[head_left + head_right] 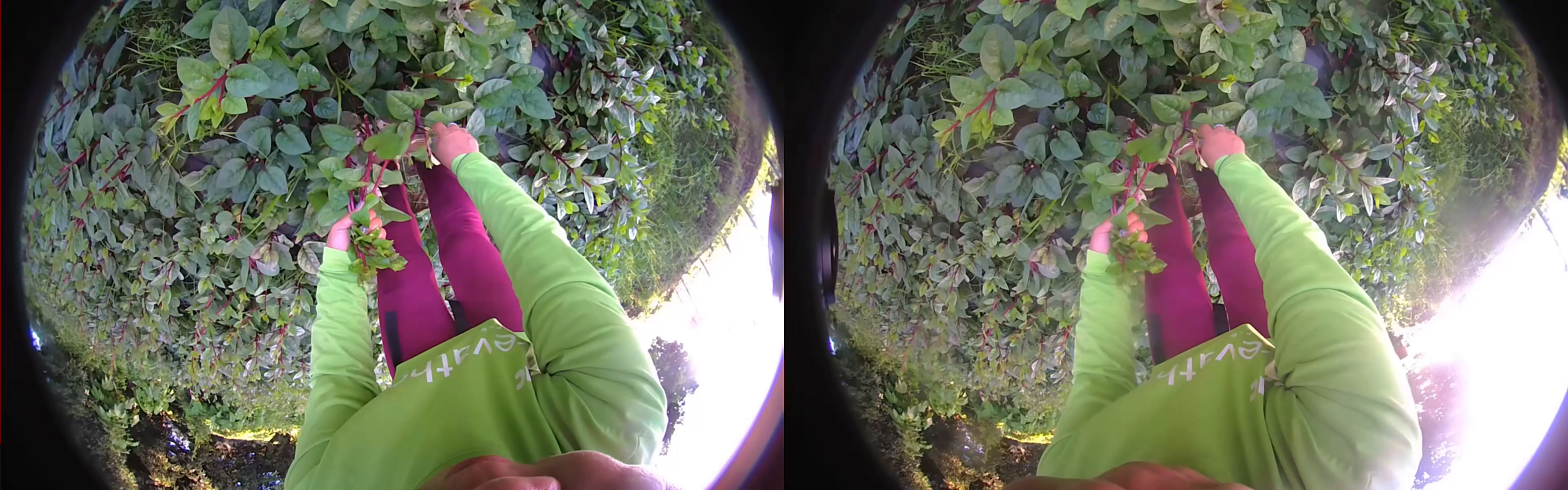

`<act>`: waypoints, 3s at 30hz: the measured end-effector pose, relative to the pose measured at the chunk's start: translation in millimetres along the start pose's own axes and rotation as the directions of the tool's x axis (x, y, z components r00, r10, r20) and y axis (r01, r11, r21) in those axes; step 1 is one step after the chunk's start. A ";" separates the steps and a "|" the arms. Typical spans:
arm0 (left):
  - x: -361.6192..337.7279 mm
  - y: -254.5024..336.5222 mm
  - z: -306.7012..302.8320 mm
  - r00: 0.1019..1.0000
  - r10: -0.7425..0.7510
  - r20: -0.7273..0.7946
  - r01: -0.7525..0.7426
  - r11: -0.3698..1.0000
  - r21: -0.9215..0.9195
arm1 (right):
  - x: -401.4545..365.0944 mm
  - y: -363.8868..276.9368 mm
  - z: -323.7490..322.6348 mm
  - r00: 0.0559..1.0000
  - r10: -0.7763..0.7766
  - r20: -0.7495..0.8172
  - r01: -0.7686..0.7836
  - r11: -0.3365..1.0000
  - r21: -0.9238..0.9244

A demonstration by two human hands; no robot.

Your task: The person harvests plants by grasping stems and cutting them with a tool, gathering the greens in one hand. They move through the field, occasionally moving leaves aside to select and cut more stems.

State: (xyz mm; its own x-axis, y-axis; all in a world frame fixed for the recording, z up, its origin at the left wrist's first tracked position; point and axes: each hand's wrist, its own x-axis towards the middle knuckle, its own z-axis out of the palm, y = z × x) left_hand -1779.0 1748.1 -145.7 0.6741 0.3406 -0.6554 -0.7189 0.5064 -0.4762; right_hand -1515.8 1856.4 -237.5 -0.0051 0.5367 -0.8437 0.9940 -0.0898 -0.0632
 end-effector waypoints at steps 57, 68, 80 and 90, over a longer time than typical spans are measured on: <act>25.4 67.6 94.8 0.928 0.344 -0.146 -0.343 0.939 0.034 | 92.5 -270.0 -264.9 0.844 -0.490 -0.220 0.330 0.797 -0.506; 17.3 69.4 103.9 0.892 0.431 -0.137 -0.430 0.902 0.037 | 38.9 -271.1 -264.8 0.946 -0.308 0.105 0.304 0.719 -0.626; -1.4 88.0 85.4 0.950 0.286 -0.128 -0.300 0.947 -0.111 | 70.6 -215.0 -172.0 0.918 -0.358 -0.173 0.336 0.931 -0.141; -9.2 103.3 75.6 0.933 0.337 -0.127 -0.354 0.924 -0.146 | 84.1 -183.3 -109.0 0.984 -0.156 -0.087 0.170 0.969 0.182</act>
State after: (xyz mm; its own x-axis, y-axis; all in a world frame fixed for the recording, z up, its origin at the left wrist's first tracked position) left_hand -1846.6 1857.2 -144.6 0.3650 0.3882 -0.8462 -0.9274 0.2314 -0.2939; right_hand -1686.4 2009.4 -238.9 -0.1506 0.6148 -0.7741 0.9419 -0.1485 -0.3012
